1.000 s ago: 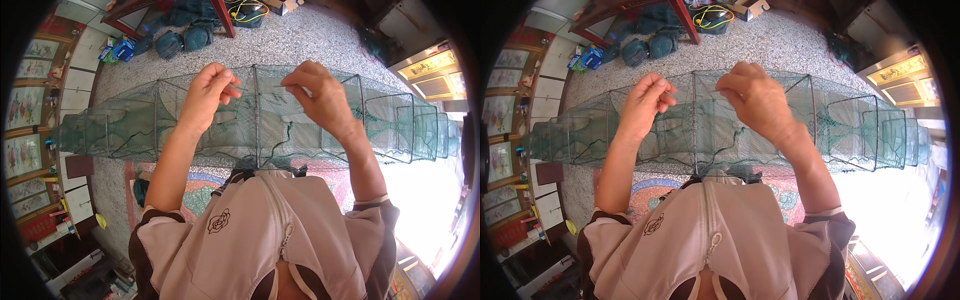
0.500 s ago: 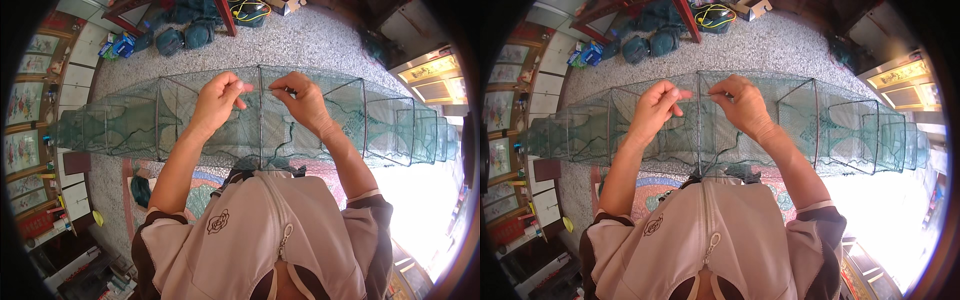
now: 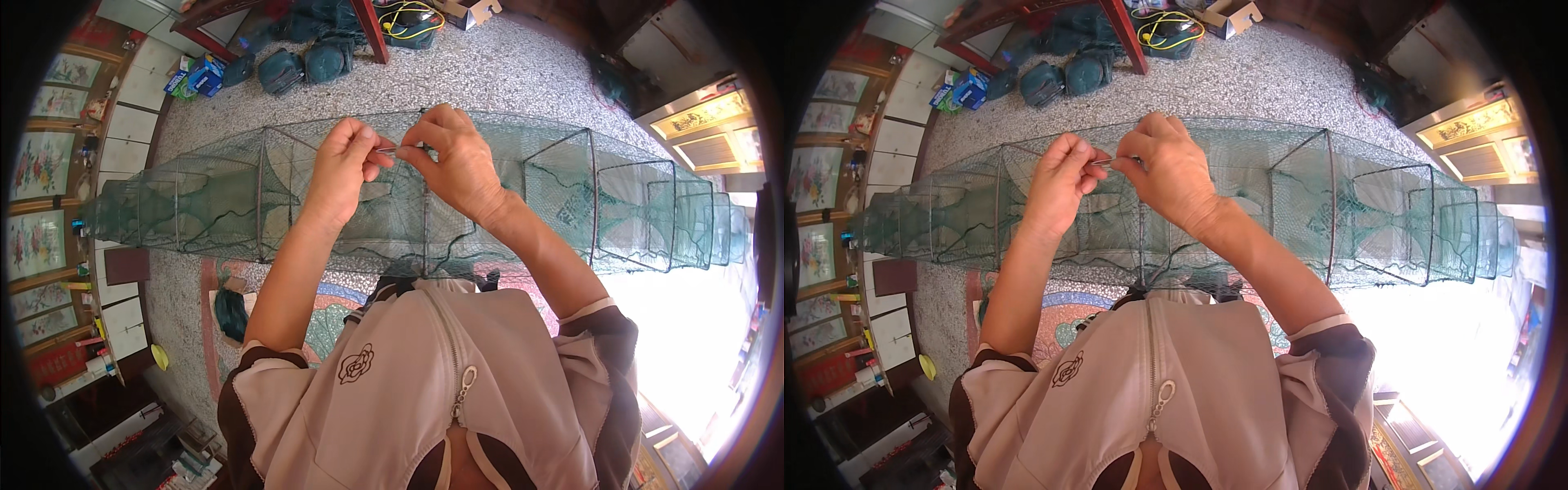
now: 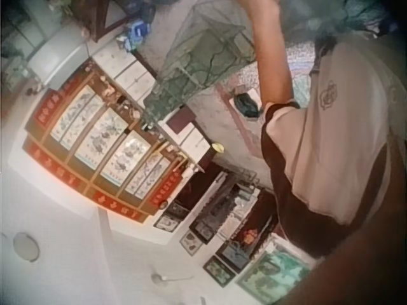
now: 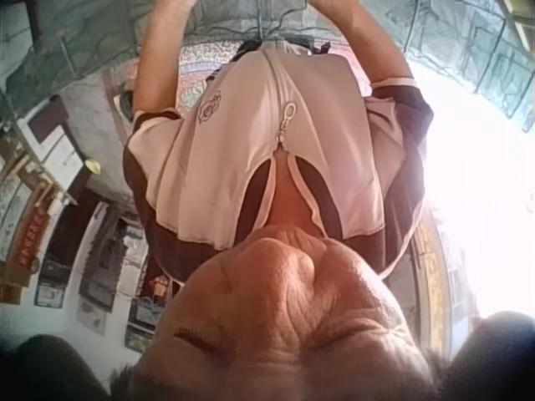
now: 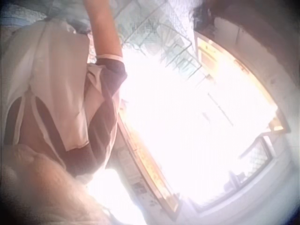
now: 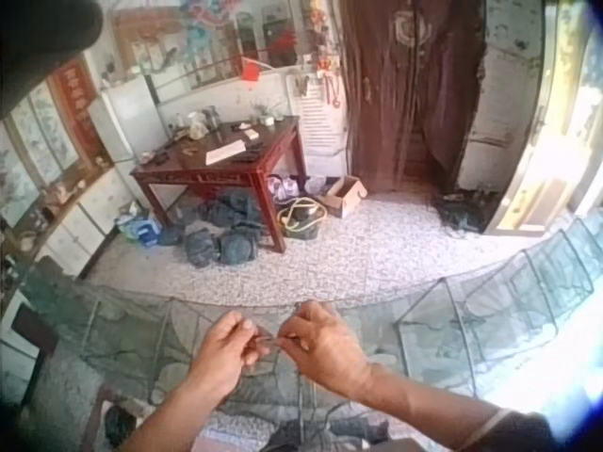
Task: The person repairs a green mesh fishing trap by hand and with a small dark tool, tying knots and securing sections of the net.
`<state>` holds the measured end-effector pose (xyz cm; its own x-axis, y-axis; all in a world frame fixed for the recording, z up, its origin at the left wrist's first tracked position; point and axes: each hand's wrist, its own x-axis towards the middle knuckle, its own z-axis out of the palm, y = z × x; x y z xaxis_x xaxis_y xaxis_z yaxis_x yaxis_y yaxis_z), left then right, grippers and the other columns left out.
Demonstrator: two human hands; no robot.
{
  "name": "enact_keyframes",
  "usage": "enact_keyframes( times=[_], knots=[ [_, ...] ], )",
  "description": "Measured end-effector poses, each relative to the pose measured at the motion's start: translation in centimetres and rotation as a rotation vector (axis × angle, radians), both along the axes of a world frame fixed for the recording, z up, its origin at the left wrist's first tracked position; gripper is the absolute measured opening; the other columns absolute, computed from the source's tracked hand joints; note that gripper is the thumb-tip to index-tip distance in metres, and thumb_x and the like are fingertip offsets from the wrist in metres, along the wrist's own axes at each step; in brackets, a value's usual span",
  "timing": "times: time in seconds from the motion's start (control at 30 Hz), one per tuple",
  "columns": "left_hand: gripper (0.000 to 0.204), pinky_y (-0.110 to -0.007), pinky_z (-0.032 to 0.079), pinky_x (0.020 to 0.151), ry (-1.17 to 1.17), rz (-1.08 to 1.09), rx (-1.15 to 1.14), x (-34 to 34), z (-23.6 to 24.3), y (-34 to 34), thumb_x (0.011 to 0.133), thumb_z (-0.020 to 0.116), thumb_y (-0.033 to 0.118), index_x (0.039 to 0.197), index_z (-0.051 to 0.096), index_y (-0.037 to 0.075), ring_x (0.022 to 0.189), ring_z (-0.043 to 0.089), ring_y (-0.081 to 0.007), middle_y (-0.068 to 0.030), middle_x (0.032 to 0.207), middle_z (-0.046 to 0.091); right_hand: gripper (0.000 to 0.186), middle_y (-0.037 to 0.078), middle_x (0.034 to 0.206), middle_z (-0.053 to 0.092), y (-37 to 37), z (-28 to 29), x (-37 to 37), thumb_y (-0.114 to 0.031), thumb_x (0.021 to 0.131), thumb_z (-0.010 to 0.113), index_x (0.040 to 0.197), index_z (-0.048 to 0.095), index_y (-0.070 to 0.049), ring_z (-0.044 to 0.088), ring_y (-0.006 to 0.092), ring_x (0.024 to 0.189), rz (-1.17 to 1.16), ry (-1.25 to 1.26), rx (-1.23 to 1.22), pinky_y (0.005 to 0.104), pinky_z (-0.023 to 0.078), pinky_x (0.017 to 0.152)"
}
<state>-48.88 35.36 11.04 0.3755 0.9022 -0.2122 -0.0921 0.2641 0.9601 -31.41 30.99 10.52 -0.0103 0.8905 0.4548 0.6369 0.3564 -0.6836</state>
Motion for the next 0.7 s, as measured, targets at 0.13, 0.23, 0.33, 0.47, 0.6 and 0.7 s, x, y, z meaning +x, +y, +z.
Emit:
enact_keyframes(
  times=[0.13, 0.23, 0.33, 0.47, 0.6, 0.7],
  knots=[
    [0.009, -0.020, 0.038, 0.051, 0.037, -0.005, 0.069, 0.6, -0.2, -0.1, 0.097, 0.045, 0.008, 0.090, 0.051, 0.006, 0.066, 0.057, -0.0088, -0.0046, 0.084, 0.060, 0.008, 0.004, 0.081, 0.060, 0.6, 1.0, -1.1, -0.012, 0.074, 0.071, 0.080, 0.065, -0.010, 0.057, 0.0268, 0.080, 0.030, 0.016, 0.120, 0.0372, 0.048, 0.072],
    [0.004, -0.020, 0.040, 0.053, 0.035, 0.029, 0.048, 1.4, -0.1, -0.6, 0.092, 0.048, 0.003, 0.092, 0.051, 0.005, 0.066, 0.057, -0.0082, -0.0018, 0.084, 0.058, 0.008, 0.004, 0.078, 0.061, 0.9, 3.7, -3.1, -0.013, 0.076, 0.070, 0.079, 0.064, -0.009, 0.058, 0.0258, 0.078, 0.170, 0.229, 0.218, 0.0358, 0.049, 0.070],
    [0.010, -0.020, 0.043, 0.056, 0.237, 0.023, 0.835, 3.0, 1.3, -1.4, 0.087, 0.052, 0.000, 0.097, 0.052, 0.004, 0.067, 0.057, -0.0086, -0.0022, 0.087, 0.057, 0.009, 0.004, 0.077, 0.062, 0.3, 7.0, -2.9, -0.015, 0.080, 0.069, 0.081, 0.063, -0.008, 0.060, 0.0222, 0.075, 0.249, 0.465, 0.244, 0.0326, 0.049, 0.067],
    [0.035, -0.027, 0.047, 0.067, 0.521, -0.123, 0.413, 2.8, 2.3, -2.6, 0.083, 0.062, 0.000, 0.115, 0.053, 0.009, 0.079, 0.056, -0.0123, -0.0052, 0.090, 0.054, 0.013, 0.007, 0.079, 0.055, 0.1, 11.4, -0.2, -0.012, 0.096, 0.051, 0.089, 0.054, -0.001, 0.051, 0.0136, 0.067, 0.328, 0.811, 0.326, 0.0258, 0.042, 0.059],
    [0.027, -0.031, 0.044, 0.065, 0.568, -0.251, 0.707, 3.0, 2.4, -3.4, 0.082, 0.067, 0.004, 0.107, 0.059, 0.011, 0.069, 0.049, -0.0187, -0.0080, 0.093, 0.048, 0.021, 0.003, 0.069, 0.055, -0.5, 15.1, 4.1, -0.025, 0.101, 0.043, 0.094, 0.050, -0.006, 0.056, 0.0091, 0.060, 0.149, 0.905, 0.536, 0.0215, 0.051, 0.057],
    [0.012, -0.030, 0.044, 0.065, 0.535, -0.268, 0.803, 4.0, 2.5, -2.8, 0.086, 0.065, 0.007, 0.096, 0.058, 0.006, 0.072, 0.051, -0.0189, -0.0076, 0.091, 0.048, 0.021, 0.006, 0.074, 0.052, -1.7, 15.6, 12.1, -0.020, 0.100, 0.043, 0.089, 0.050, -0.003, 0.048, 0.0112, 0.061, 0.348, 1.141, 0.505, 0.0235, 0.043, 0.057]
  ],
)
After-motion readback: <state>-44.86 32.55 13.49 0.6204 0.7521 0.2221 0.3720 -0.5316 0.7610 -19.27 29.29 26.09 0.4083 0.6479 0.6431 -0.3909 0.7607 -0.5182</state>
